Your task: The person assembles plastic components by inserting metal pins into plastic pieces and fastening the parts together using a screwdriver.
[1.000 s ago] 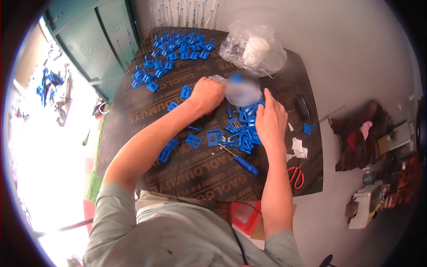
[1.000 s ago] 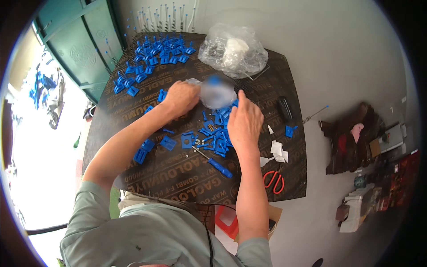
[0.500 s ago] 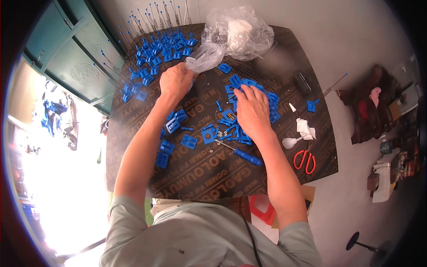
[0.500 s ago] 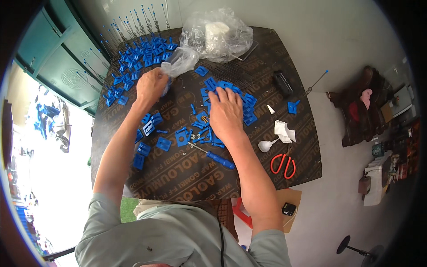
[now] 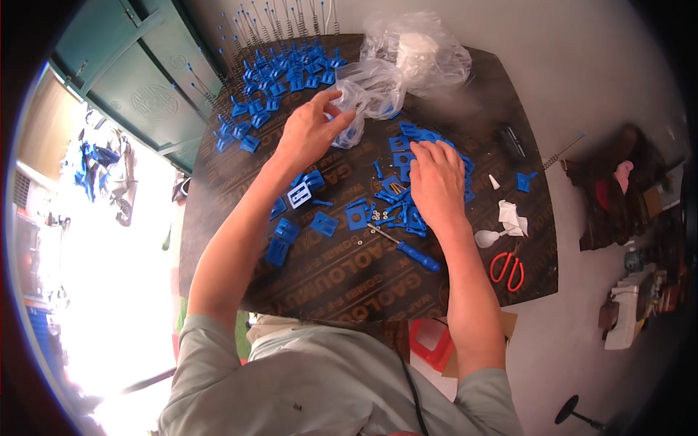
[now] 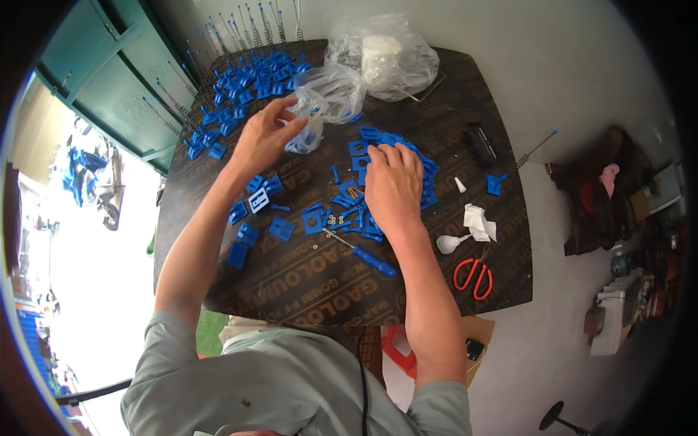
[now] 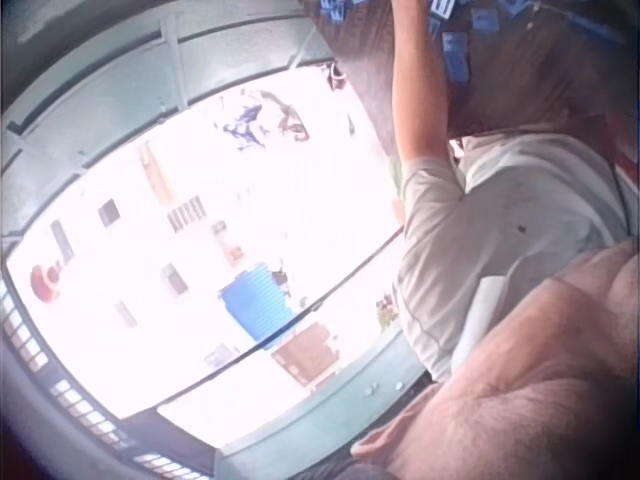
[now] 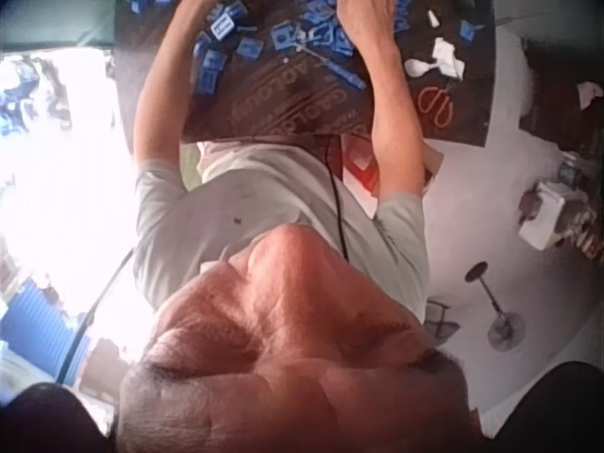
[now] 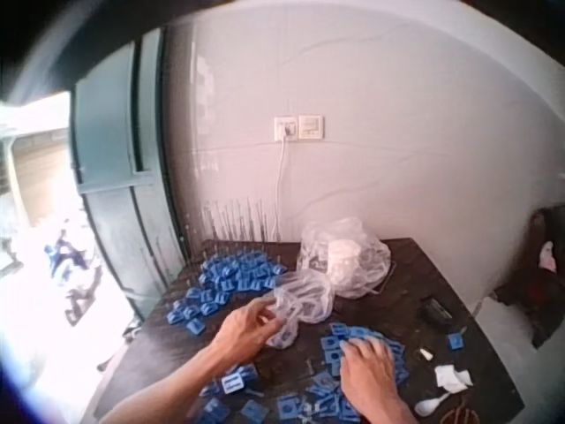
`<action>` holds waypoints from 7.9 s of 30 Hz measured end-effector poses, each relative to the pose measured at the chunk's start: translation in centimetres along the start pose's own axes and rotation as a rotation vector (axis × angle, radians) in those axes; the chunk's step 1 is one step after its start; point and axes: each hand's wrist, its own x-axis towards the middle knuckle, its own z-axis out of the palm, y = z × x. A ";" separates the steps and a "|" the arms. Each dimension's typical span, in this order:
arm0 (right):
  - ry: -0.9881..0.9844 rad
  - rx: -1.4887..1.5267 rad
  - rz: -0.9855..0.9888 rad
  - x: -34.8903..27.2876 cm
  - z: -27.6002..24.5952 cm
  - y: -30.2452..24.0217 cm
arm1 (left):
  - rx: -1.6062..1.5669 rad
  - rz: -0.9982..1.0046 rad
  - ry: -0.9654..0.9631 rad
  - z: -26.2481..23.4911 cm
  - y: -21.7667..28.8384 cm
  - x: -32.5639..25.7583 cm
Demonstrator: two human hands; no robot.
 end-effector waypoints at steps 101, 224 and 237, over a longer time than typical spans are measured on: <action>-0.053 1.021 -0.273 -1.4 -3.7 -6.8 | -0.627 -0.027 -0.050 3.5 8.2 -18.3; -0.128 0.586 -0.139 -1.6 -3.6 -8.1 | -0.836 -0.267 -0.365 -1.2 0.1 -14.8; -0.061 0.617 -0.177 -1.8 -3.4 -8.3 | -0.920 -0.254 -0.391 -0.9 -0.1 -14.9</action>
